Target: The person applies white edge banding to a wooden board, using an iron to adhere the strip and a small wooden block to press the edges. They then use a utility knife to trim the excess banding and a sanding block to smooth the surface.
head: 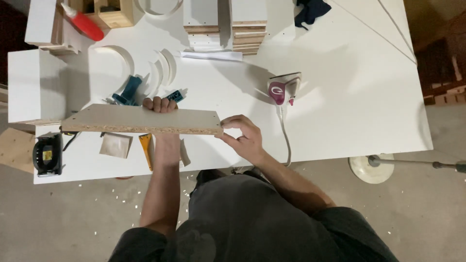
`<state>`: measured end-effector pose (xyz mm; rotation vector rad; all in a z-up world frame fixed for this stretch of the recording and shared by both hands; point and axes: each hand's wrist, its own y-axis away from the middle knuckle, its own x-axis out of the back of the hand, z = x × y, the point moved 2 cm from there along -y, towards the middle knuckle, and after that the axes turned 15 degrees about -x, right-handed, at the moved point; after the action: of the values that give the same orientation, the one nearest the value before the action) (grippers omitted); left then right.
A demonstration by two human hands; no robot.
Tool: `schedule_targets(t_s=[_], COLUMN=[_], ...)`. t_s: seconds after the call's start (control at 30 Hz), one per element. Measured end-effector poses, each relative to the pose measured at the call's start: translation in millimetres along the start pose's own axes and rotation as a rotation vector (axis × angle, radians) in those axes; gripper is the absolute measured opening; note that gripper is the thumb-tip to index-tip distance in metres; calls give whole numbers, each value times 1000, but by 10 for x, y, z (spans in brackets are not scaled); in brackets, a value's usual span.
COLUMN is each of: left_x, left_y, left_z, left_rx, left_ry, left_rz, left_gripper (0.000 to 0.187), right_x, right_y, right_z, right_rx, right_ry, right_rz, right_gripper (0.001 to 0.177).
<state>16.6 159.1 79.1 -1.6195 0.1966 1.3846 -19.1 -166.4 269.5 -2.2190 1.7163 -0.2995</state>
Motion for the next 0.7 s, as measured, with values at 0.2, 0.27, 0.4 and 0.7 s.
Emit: schedule_targets(t_s=[0.2, 0.27, 0.4, 0.7], left_x=[-506, -532, -618, -1259], left_y=[-359, -451, -608, -983], left_z=[-126, -159, -232, -1074], left_rx=[9, 23, 136, 410], left_ry=[150, 168, 153, 417], left_rz=[-421, -451, -255, -132], left_gripper=[13, 14, 20, 21], right_x=[-63, -130, -292, -495], right_y=[16, 23, 103, 510], right_z=[-126, -144, -141, 382], right_rx=[163, 223, 254, -542], right_ry=[164, 154, 183, -518], right_rz=[-22, -7, 78, 360], right_gripper=[25, 20, 20, 34])
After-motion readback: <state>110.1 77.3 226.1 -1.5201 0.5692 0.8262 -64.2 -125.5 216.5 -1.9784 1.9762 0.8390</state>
